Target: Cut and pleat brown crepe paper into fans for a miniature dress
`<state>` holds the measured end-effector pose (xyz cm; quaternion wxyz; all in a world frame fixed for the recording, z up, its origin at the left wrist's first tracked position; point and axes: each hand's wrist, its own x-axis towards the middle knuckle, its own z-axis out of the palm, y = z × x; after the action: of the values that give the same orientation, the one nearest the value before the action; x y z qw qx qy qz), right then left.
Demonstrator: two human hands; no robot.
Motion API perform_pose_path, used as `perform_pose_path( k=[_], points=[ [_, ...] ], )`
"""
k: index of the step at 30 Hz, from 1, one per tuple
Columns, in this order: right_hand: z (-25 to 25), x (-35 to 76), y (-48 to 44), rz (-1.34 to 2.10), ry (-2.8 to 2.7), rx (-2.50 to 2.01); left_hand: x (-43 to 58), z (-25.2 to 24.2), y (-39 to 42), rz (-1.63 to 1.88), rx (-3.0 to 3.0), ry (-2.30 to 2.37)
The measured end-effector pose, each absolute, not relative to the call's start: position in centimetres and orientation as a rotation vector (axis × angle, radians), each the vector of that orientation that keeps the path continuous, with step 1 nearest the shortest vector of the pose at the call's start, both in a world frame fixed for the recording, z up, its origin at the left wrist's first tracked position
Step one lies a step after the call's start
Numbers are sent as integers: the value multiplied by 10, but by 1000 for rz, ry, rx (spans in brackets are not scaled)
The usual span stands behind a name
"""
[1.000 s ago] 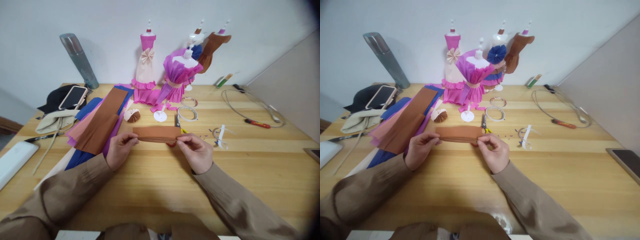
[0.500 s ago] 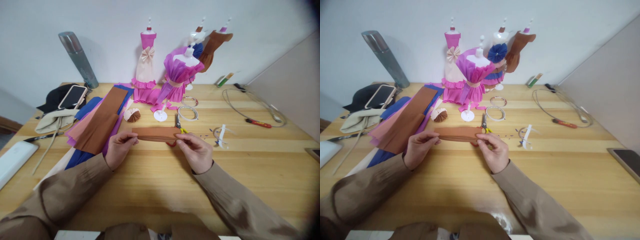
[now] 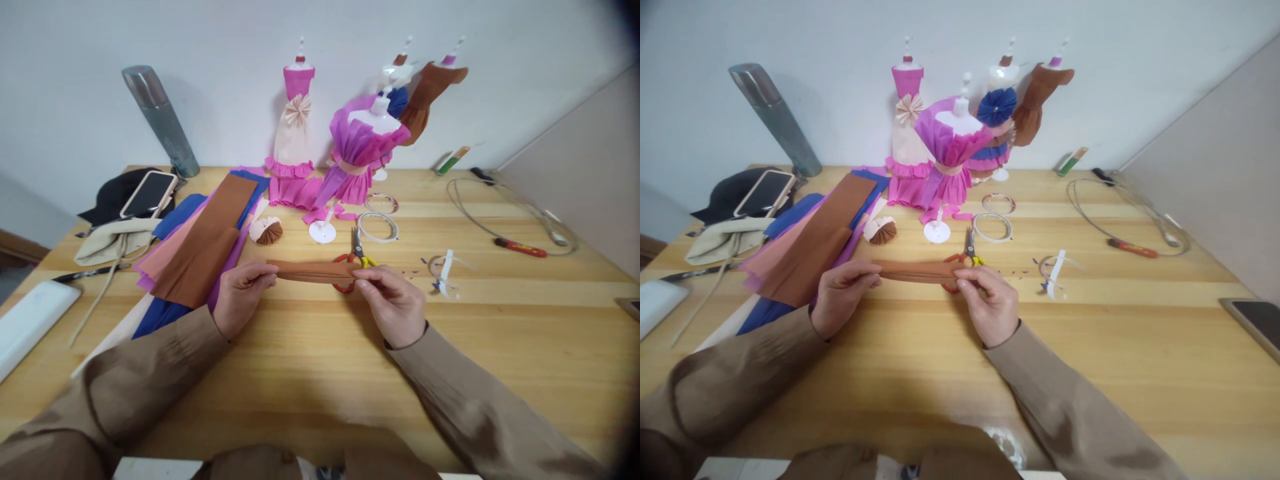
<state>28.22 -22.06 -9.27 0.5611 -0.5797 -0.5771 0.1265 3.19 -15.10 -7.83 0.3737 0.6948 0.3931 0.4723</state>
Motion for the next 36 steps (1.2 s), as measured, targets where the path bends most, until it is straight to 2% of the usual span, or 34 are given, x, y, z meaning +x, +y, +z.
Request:
perform_pose_path(
  k=[25,36],
  points=[
    [-95,279,-221,375,-1261,-1371,38,-71,-154,1209,1427,999],
    [-98,280,-219,372,-1335,-1294,36,-72,-152,1232,1526,985]
  ],
)
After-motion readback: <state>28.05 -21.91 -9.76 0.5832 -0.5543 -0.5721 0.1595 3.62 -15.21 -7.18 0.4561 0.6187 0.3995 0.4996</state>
